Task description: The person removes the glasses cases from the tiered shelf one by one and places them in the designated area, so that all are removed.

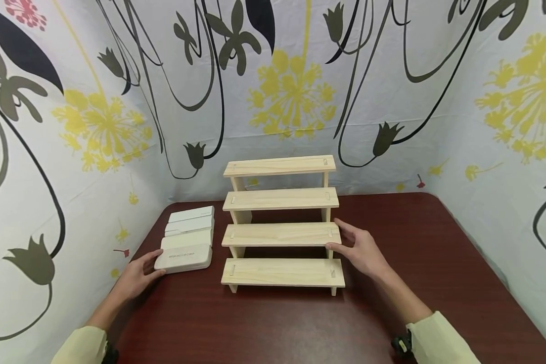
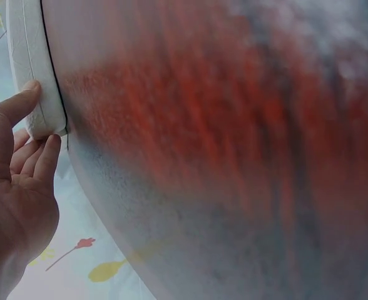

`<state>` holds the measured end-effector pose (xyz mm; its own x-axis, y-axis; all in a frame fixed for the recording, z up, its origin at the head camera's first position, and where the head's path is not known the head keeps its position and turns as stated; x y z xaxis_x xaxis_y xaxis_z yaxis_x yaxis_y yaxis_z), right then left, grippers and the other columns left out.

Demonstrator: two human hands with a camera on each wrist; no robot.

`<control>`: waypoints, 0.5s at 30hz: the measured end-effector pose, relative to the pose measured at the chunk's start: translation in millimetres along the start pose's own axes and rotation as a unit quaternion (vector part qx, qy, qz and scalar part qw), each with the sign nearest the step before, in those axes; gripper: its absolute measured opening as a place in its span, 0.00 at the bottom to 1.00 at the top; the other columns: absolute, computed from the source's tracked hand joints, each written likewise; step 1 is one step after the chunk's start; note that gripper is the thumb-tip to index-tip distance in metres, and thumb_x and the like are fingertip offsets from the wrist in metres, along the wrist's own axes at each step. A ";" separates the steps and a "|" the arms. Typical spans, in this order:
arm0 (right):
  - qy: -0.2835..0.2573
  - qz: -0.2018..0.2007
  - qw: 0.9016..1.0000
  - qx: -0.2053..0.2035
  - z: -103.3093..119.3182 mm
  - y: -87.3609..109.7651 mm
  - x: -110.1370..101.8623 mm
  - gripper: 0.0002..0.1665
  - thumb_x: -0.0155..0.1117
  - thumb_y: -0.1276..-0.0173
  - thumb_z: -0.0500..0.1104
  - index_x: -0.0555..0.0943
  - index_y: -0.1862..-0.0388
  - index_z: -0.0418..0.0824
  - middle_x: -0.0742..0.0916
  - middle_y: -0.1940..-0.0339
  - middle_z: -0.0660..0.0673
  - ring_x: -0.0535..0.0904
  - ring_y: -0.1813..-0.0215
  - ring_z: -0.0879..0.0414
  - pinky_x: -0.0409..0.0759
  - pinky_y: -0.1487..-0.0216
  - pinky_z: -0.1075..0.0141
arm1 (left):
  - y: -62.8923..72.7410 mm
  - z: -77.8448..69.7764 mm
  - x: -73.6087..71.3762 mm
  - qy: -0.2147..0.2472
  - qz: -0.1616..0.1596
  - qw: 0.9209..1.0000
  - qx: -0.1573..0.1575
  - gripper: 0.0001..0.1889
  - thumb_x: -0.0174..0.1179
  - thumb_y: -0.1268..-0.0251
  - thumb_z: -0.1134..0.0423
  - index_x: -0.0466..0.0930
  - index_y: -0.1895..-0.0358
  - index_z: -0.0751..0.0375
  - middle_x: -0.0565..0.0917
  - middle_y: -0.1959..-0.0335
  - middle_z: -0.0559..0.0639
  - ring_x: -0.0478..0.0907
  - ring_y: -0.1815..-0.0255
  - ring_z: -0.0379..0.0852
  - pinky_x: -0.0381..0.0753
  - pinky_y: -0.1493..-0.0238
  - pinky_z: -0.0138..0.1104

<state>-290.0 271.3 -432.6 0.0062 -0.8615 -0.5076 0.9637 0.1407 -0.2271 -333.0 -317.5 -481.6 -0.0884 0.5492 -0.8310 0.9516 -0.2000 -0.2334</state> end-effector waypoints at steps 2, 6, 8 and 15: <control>0.001 0.000 1.000 0.000 0.0 -0.3 -0.1 0.50 0.78 0.29 0.47 0.63 0.18 0.29 0.74 0.24 0.28 0.74 0.26 0.35 0.80 0.37 0.46 | 0.2 -0.1 -0.1 -0.001 0.002 1.000 -0.003 0.34 0.75 0.33 0.66 0.73 0.27 0.71 0.78 0.32 0.74 0.75 0.31 0.71 0.77 0.36 0.63; -0.001 -0.001 1.000 0.000 0.3 -1.1 -0.4 0.50 0.78 0.29 0.47 0.63 0.18 0.29 0.74 0.24 0.28 0.74 0.26 0.35 0.81 0.37 0.48 | -0.2 -0.5 -0.9 -0.001 0.005 1.000 -0.004 0.34 0.75 0.33 0.67 0.73 0.26 0.71 0.77 0.32 0.74 0.75 0.31 0.72 0.77 0.36 0.64; -0.001 -0.001 1.000 0.001 0.2 -1.2 -0.4 0.50 0.78 0.29 0.46 0.63 0.18 0.29 0.74 0.24 0.28 0.74 0.26 0.35 0.81 0.37 0.48 | -0.8 -0.4 -1.3 -0.003 0.004 1.000 -0.003 0.34 0.75 0.33 0.67 0.73 0.26 0.71 0.77 0.32 0.75 0.75 0.31 0.72 0.77 0.36 0.64; -0.003 0.000 1.000 0.003 0.7 -0.7 0.2 0.50 0.78 0.29 0.46 0.63 0.18 0.29 0.75 0.24 0.28 0.74 0.26 0.35 0.82 0.38 0.53 | -2.2 3.5 -0.3 -0.008 0.010 1.000 -0.002 0.34 0.74 0.32 0.66 0.73 0.26 0.70 0.77 0.31 0.74 0.74 0.30 0.72 0.75 0.35 0.65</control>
<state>-290.5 270.7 -432.0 0.0083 -0.8641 -0.5032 0.9655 0.1380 -0.2210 -336.1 -320.0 -482.6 -0.0735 0.5321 -0.8435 0.9546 -0.2073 -0.2140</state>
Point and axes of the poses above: each hand's wrist, its own y-axis away from the middle knuckle, its own x-axis out of the palm, z = x × y, the point moved 9 cm from there along -y, towards the middle knuckle
